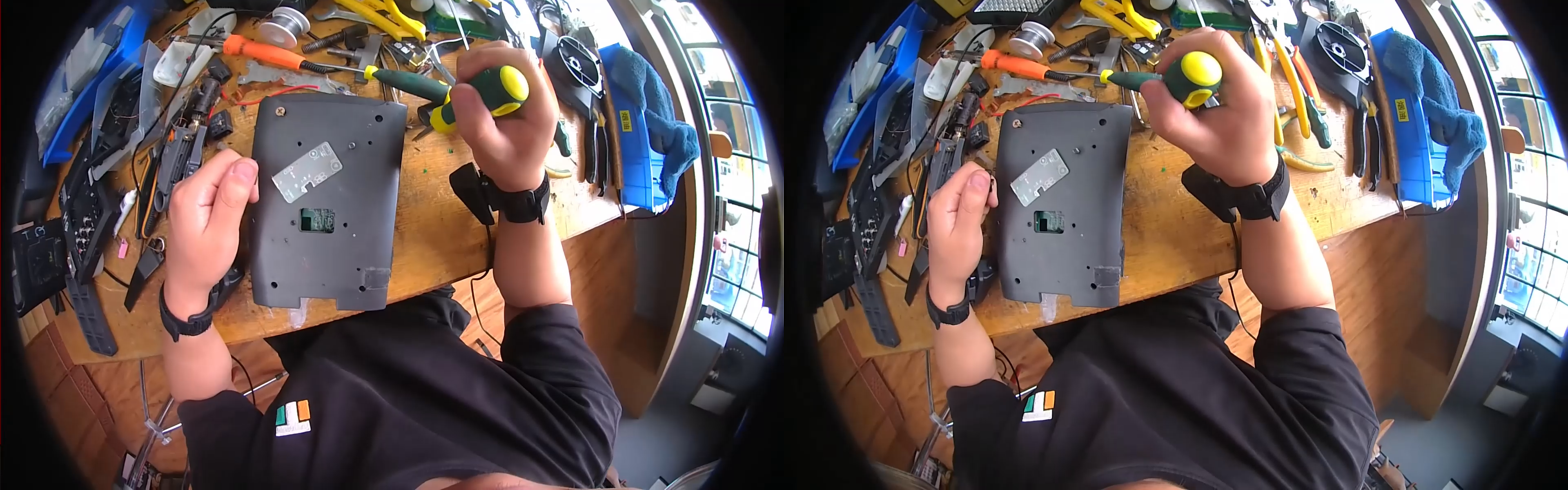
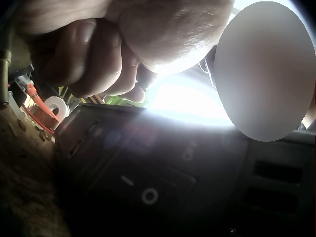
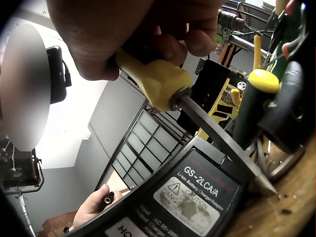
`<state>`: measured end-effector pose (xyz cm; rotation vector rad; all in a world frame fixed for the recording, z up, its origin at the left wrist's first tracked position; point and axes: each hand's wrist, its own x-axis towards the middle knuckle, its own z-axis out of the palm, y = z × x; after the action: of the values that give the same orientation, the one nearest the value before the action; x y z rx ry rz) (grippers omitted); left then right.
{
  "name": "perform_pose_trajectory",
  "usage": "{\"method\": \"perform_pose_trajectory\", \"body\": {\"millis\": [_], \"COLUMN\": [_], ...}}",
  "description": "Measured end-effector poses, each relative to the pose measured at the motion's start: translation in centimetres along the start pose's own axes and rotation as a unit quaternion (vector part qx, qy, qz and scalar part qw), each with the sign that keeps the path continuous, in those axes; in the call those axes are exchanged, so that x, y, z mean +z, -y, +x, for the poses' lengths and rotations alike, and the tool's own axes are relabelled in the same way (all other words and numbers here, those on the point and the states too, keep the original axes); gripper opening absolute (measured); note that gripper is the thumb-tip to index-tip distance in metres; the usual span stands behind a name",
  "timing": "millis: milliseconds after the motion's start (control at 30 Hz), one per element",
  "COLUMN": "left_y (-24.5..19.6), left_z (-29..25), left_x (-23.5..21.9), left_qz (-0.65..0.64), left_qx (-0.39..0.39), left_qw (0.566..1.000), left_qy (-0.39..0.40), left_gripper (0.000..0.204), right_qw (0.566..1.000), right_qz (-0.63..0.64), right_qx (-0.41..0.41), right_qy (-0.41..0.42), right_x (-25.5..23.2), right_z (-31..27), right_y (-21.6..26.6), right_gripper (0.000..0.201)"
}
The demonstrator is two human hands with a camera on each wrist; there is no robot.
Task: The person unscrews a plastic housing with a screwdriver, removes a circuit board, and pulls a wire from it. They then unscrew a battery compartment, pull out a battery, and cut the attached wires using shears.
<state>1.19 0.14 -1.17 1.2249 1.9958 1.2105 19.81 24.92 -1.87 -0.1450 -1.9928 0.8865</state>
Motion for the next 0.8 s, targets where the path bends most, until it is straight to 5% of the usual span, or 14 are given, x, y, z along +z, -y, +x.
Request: {"method": "perform_pose_trajectory", "body": {"millis": [600,667,800], "left_y": [0.4,0.5,0.7], "left_z": [-0.1,-0.2,-0.2], "left_x": [0.1,0.2,0.1], "left_qz": [-0.016,-0.018,-0.029], "left_qx": [-0.01,-0.013,-0.029], "left_qw": [1.0,1.0,0.999], "left_qy": [0.004,0.003,0.0], "left_gripper": [0.036,0.036,0.035], "right_qw": [1.0,0.995,0.946], "right_qz": [-0.007,0.072,0.305], "right_qx": [0.027,0.036,0.088], "right_qy": [0.005,-0.065,-0.071], "right_x": [-0.6,1.1,0.6], "right_z": [-0.5,-0.3,-0.6], "right_y": [0.5,0.7,-0.1], "right_gripper": [0.015,0.012,0.027]}}
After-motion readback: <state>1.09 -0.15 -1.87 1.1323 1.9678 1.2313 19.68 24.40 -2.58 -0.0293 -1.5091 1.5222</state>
